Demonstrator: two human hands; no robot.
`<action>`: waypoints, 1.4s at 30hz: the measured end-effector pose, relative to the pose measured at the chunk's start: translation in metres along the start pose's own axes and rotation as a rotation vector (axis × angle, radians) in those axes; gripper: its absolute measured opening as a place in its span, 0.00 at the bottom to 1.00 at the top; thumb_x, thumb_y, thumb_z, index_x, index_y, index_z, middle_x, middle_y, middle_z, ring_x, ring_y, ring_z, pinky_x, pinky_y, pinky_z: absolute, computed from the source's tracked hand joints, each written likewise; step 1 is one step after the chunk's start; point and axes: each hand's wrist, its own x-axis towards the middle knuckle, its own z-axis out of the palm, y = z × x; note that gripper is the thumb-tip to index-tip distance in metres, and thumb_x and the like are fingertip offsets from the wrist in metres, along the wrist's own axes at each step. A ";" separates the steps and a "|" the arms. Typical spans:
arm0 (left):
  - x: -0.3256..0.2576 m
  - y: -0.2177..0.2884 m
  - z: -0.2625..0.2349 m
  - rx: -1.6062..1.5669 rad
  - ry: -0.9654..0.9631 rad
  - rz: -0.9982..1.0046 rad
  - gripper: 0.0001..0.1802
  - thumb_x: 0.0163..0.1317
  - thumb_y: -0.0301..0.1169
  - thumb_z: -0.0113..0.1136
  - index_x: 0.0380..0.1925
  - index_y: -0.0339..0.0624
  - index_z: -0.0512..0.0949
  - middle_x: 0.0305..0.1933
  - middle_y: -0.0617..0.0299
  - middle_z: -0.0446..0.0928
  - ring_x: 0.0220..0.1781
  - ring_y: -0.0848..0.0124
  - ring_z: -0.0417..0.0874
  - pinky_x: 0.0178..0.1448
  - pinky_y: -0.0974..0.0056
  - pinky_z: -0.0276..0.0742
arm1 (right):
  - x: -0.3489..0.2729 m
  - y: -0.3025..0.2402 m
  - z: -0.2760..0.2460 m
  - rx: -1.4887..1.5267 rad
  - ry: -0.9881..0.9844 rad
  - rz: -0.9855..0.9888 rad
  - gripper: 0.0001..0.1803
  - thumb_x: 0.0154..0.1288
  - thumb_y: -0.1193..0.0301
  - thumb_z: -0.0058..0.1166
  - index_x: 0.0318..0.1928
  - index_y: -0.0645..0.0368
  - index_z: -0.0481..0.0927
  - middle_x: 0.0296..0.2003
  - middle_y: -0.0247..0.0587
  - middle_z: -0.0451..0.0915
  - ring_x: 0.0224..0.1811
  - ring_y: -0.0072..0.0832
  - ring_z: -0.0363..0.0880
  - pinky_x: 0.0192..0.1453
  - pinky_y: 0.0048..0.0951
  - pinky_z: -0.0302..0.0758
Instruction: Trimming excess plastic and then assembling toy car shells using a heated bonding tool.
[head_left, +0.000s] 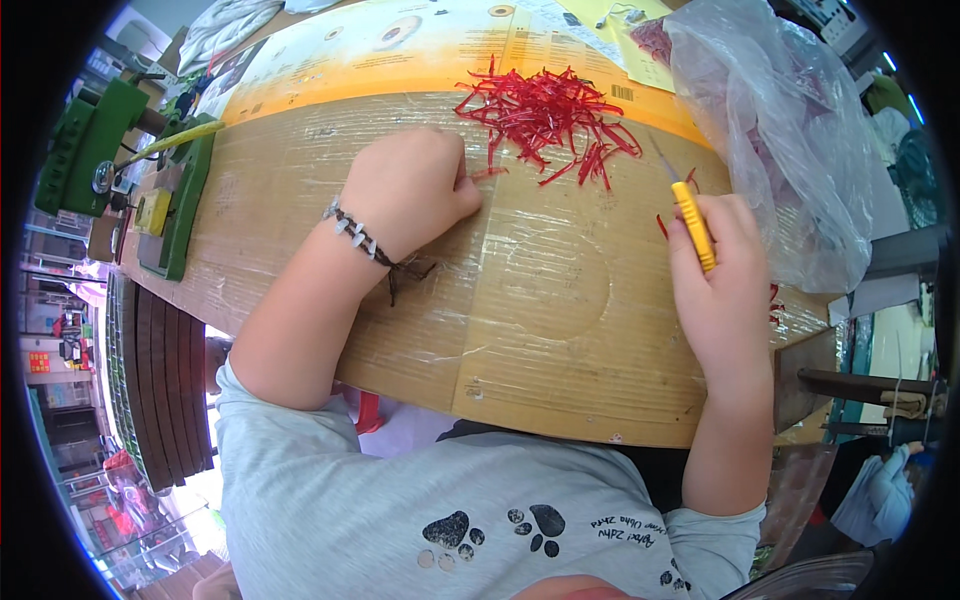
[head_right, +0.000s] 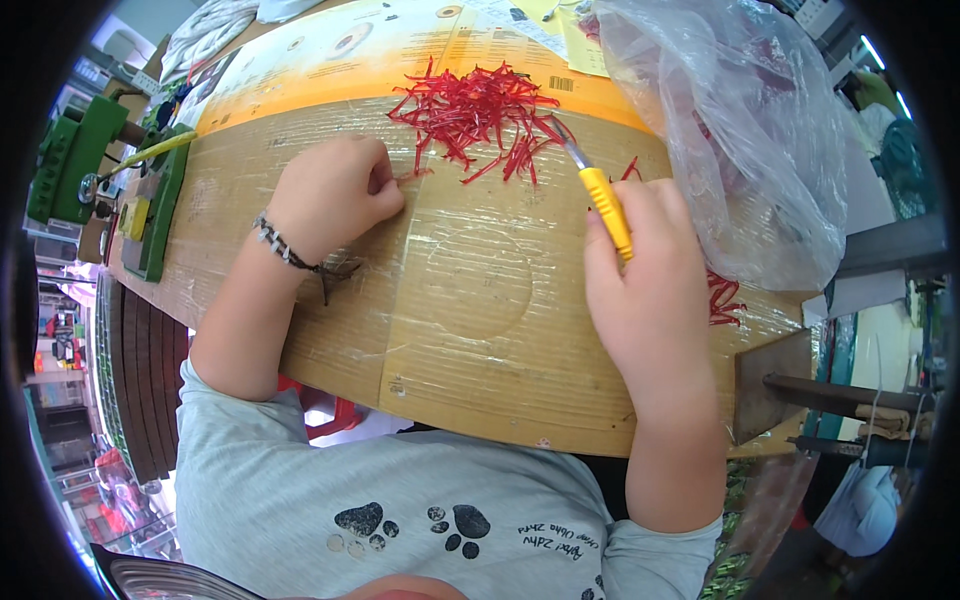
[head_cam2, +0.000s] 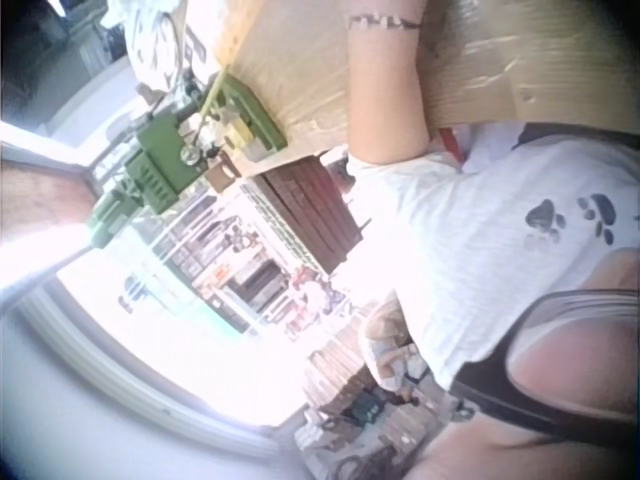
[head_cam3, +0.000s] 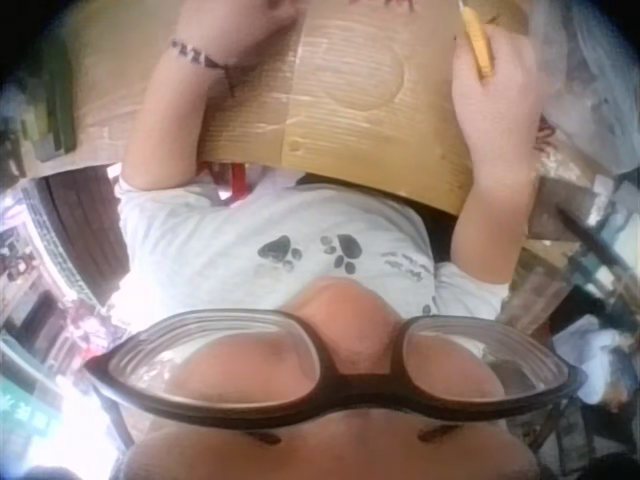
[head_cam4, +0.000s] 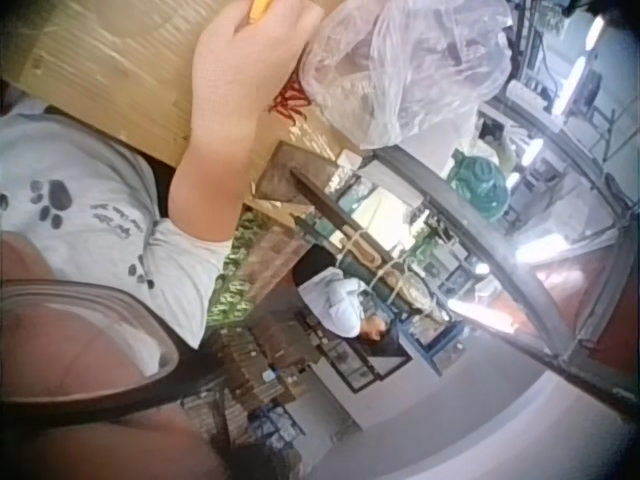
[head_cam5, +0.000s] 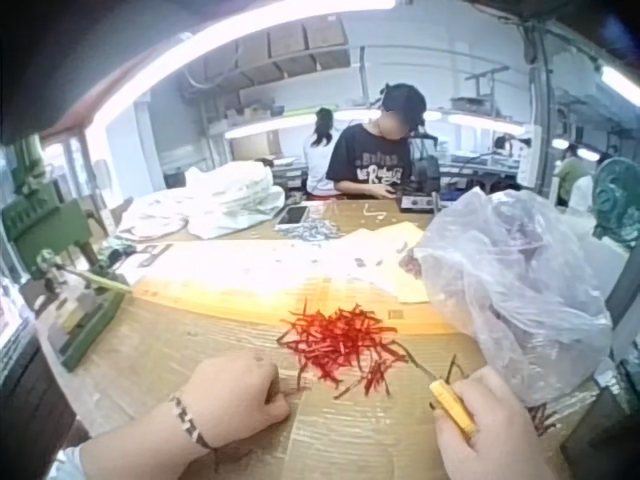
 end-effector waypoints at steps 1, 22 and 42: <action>-0.004 0.004 -0.002 -0.028 -0.026 0.027 0.10 0.60 0.35 0.65 0.30 0.38 0.82 0.32 0.52 0.82 0.37 0.53 0.85 0.44 0.52 0.81 | -0.002 -0.001 0.002 0.083 -0.063 0.011 0.12 0.70 0.73 0.55 0.51 0.63 0.76 0.46 0.52 0.75 0.48 0.53 0.79 0.52 0.45 0.76; -0.007 0.022 0.024 -0.518 -0.059 0.132 0.09 0.57 0.32 0.69 0.33 0.39 0.82 0.26 0.58 0.80 0.27 0.68 0.81 0.35 0.63 0.77 | -0.029 -0.029 0.024 -0.076 -0.356 -0.139 0.26 0.69 0.71 0.56 0.67 0.54 0.75 0.41 0.45 0.73 0.30 0.45 0.82 0.33 0.45 0.80; -0.010 0.028 0.024 -0.570 -0.096 0.055 0.10 0.55 0.31 0.70 0.31 0.36 0.84 0.22 0.60 0.78 0.24 0.73 0.77 0.32 0.65 0.75 | -0.052 -0.058 0.054 -0.743 -0.250 -0.237 0.31 0.63 0.71 0.55 0.69 0.57 0.74 0.33 0.36 0.71 0.18 0.25 0.78 0.19 0.30 0.77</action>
